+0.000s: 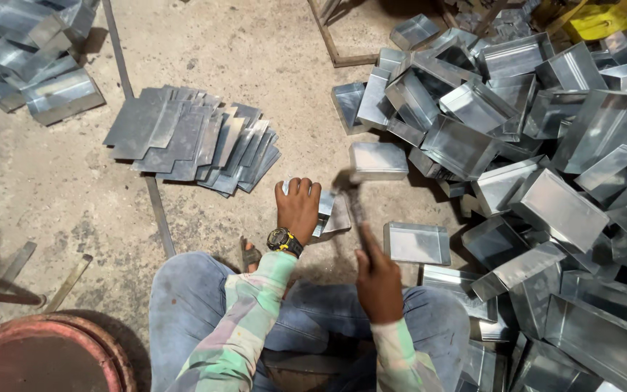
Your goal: The person sits on the floor and uses a hammer to shape small metal sheet boxes, striking the edges and folds of the metal to form the rectangular containers.
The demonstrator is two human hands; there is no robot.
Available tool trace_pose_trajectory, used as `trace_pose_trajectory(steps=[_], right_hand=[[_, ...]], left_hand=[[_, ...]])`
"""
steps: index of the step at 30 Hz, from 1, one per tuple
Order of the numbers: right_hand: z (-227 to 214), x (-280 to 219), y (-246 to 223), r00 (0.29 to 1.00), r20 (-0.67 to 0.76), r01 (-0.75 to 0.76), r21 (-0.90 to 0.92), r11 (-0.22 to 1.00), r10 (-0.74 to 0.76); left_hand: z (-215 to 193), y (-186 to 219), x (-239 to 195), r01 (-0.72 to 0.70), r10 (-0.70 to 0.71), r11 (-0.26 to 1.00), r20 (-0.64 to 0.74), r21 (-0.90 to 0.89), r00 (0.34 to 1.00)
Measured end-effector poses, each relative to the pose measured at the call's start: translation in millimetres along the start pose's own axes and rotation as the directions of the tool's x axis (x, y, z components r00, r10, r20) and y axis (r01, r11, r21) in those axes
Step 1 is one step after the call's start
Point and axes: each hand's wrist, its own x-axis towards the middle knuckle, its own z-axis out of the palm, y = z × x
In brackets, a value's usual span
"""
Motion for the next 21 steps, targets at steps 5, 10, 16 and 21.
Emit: trace_pose_trajectory(steps=[5,10,16,21], right_hand=[[12,-11,64,0.909,0.149,-0.391,-0.023,0.920,0.389],[67,-14,207,0.865,0.170,-0.462,-0.095,0.882,0.472],[104,-6,260,0.774,0.234,-0.502,-0.342,0.795,0.589],[108,-6,252,0.748,0.272,-0.521,-0.322,0.790,0.605]], left_hand=[[-3,0,0,0.006,-0.005,1.000,0.038,-0.027,0.999],[-8,0,2,-0.013,0.011,0.999,0.069,0.041,0.998],[2,-43,0,0.183,-0.097,0.982,0.692,-0.051,0.716],[59,-141,-28,0.488,-0.246,0.869,0.781,-0.085,0.574]])
